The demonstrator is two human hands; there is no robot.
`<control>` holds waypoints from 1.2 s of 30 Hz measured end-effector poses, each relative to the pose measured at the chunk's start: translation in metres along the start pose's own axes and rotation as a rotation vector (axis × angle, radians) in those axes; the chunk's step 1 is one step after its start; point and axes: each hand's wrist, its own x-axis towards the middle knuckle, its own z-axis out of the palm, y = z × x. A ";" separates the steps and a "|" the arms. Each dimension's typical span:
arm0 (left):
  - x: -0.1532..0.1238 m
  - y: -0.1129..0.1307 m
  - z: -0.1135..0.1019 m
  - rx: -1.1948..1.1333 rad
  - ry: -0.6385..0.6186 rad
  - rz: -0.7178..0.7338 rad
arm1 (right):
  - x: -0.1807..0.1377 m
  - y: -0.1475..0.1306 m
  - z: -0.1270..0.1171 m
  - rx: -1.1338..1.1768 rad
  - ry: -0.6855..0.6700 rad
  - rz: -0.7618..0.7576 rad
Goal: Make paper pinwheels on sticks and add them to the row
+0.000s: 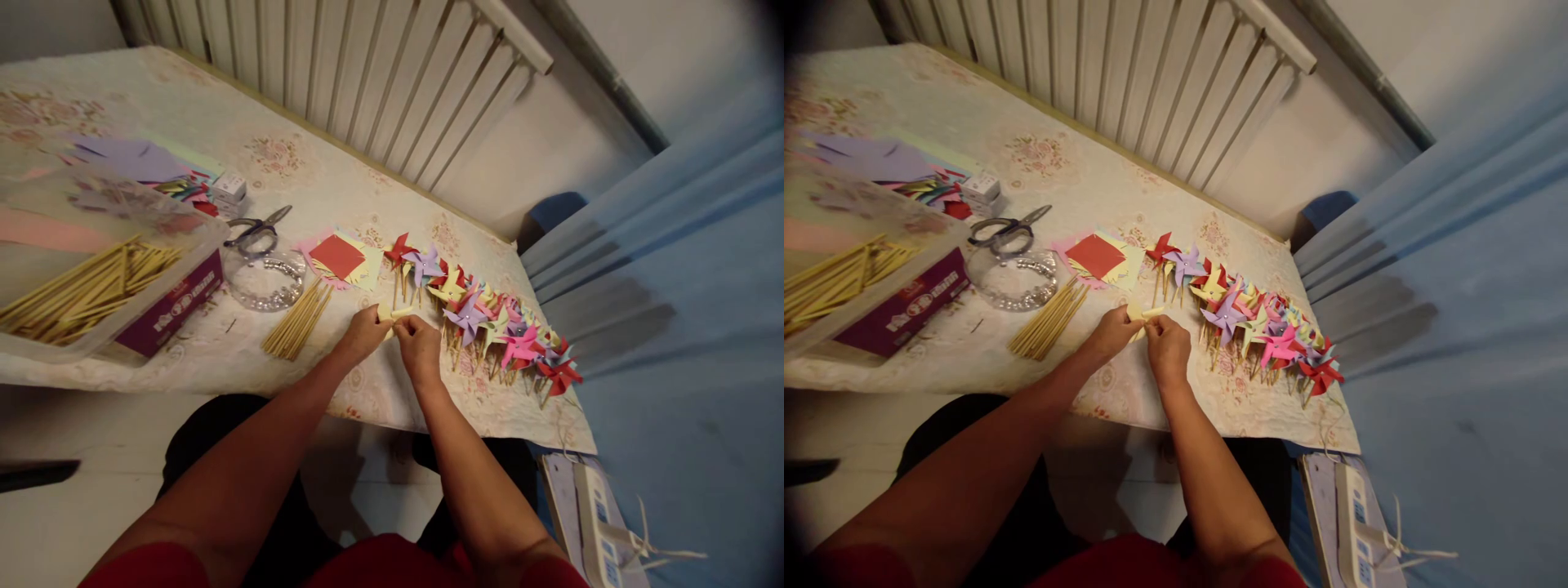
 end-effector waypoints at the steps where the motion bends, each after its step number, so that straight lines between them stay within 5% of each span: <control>1: 0.000 -0.001 0.000 -0.001 -0.001 0.002 | -0.001 -0.002 -0.002 -0.076 -0.002 -0.065; 4: 0.001 -0.002 0.001 -0.004 0.000 0.020 | -0.001 -0.003 -0.007 -0.188 -0.019 -0.171; 11: 0.002 -0.002 -0.001 0.066 0.003 0.020 | 0.005 0.006 0.005 0.080 -0.033 0.061; 18: 0.004 -0.005 0.000 0.012 0.001 0.029 | 0.002 -0.002 -0.004 -0.224 -0.046 -0.209; 24: 0.003 -0.005 0.000 0.030 0.013 0.012 | 0.008 0.010 0.010 0.089 -0.039 0.067; 31: 0.004 -0.004 0.000 0.034 0.011 0.002 | 0.005 0.004 0.000 -0.184 -0.051 -0.205; 36: 0.003 -0.003 -0.002 -0.013 0.025 -0.017 | 0.010 0.009 0.008 0.037 -0.056 -0.010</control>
